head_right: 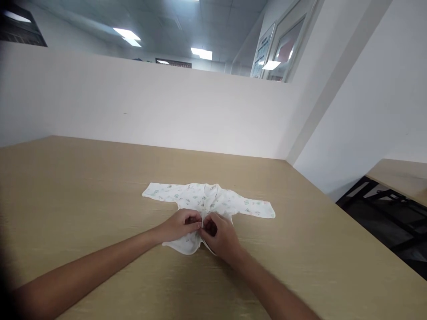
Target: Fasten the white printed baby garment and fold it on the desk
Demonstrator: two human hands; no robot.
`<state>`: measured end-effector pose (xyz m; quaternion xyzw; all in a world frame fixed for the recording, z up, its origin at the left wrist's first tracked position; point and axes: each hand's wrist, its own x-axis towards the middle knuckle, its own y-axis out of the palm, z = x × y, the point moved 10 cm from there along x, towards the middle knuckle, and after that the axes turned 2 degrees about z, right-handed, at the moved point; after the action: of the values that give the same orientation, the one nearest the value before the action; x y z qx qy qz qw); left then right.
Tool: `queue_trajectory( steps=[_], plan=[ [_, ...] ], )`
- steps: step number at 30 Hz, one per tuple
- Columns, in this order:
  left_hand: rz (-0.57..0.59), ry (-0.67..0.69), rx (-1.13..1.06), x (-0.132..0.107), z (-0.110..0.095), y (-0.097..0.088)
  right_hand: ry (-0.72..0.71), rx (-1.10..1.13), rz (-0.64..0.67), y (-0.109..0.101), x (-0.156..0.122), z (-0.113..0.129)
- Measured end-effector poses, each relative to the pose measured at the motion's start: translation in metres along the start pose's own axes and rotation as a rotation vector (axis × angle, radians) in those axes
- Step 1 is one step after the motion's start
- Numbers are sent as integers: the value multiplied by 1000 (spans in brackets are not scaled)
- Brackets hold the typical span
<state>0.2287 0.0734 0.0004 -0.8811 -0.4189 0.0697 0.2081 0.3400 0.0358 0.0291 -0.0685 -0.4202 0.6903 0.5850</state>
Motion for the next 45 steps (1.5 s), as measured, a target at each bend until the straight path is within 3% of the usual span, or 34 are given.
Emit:
queue_trajectory(
  steps=[8, 13, 26, 36, 45],
  plan=[
    [-14, 49, -87, 2, 1, -3, -60, 164, 88, -9, 1, 1],
    [-20, 57, -116, 2, 2, -3, -20, 141, 52, -9, 1, -7],
    [-41, 12, -206, 3, 5, -4, -37, 100, -112, -10, 0, -2],
    [-50, -7, -356, 5, 14, -1, -123, 74, -104, -15, -1, 12],
    [-22, -5, -286, 4, 10, -2, -91, 93, -111, -14, -1, 5]
  ],
)
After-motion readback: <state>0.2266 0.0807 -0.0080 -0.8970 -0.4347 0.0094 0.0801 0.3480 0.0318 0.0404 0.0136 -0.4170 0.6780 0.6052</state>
